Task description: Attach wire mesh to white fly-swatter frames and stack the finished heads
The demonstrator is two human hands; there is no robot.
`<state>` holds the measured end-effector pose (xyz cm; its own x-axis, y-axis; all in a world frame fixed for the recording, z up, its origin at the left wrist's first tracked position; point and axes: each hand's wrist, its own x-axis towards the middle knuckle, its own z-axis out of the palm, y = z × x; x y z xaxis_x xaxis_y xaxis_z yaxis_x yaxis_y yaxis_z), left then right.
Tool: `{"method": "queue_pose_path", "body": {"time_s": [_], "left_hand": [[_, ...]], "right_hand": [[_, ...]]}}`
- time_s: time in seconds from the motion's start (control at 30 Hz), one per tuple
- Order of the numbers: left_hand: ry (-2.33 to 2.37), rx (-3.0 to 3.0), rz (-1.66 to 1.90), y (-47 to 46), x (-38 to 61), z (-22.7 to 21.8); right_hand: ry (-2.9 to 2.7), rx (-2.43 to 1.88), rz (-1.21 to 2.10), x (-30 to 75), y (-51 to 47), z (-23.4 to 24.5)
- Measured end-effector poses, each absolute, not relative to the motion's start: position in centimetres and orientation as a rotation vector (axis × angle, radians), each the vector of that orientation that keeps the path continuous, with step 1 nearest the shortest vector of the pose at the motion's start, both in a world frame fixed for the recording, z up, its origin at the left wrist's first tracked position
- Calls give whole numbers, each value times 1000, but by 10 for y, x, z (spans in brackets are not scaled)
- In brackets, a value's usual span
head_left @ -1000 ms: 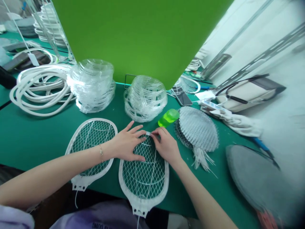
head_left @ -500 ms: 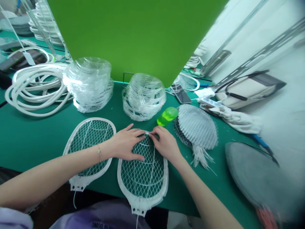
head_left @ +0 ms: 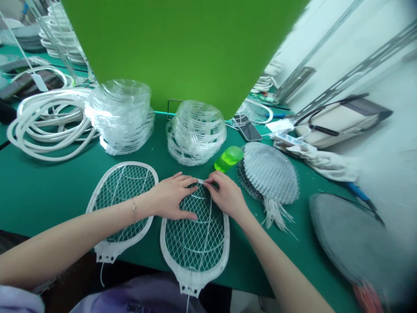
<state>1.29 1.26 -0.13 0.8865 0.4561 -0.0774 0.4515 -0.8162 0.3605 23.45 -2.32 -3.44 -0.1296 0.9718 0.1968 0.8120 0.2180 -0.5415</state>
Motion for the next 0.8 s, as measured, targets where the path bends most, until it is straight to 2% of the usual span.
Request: {"method": "queue_pose_path", "body": {"time_s": [0.33, 0.5, 0.63, 0.8], "left_hand": [[639, 2691, 110, 16, 15, -3], [625, 2733, 201, 20, 23, -2], [632, 2798, 138, 24, 29, 3], [664, 2835, 148, 2, 12, 21]], "right_hand": [[-1992, -1701, 546, 236, -16, -22], [-2035, -1811, 494, 232, -12, -16], [-1947, -1949, 553, 229, -11, -10], [-1873, -1656, 232, 214, -82, 10]]}}
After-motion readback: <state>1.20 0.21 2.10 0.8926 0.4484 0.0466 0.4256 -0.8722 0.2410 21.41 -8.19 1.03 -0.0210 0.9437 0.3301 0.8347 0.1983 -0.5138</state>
